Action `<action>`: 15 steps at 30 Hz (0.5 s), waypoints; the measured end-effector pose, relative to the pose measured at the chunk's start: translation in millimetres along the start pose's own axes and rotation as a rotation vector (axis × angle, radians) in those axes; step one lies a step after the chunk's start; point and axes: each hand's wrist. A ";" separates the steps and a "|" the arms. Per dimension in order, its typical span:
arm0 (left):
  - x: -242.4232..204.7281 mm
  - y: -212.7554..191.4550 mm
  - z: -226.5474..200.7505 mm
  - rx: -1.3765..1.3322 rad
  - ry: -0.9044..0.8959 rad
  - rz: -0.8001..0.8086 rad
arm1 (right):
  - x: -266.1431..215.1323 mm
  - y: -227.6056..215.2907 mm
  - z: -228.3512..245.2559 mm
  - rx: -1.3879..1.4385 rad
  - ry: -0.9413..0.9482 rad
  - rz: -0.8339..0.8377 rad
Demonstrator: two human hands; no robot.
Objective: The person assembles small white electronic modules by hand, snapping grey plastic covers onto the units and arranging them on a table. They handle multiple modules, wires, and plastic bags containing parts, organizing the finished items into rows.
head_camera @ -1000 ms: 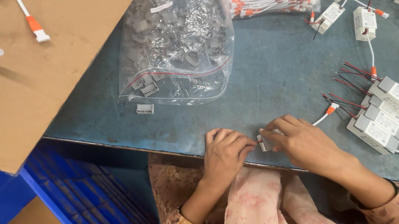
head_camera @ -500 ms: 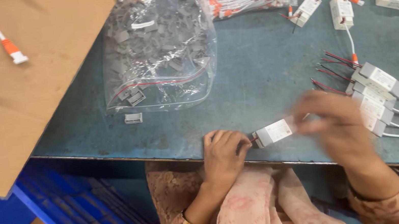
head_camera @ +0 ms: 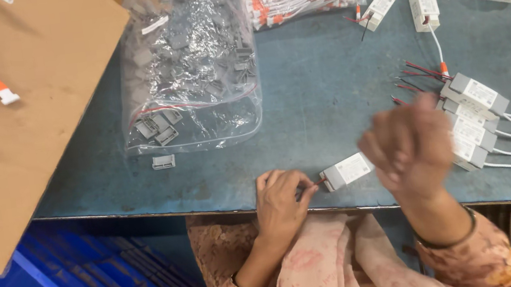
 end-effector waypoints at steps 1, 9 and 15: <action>-0.3 -0.5 -0.3 0.001 -0.005 0.008 | -7.4 -2.4 1.4 0.061 -0.017 -0.001; 0.0 -2.2 0.1 -0.002 -0.001 0.011 | -5.4 -13.4 -77.7 0.010 0.119 -0.077; 0.8 -2.6 -1.9 0.004 -0.008 -0.009 | -16.7 -11.9 -7.5 0.035 -0.087 0.013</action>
Point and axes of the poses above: each hand's wrist, its own x-axis towards the middle knuckle, its own y-axis out of the palm, z = x × y, and after that the axes turned 14 degrees about x, right-handed
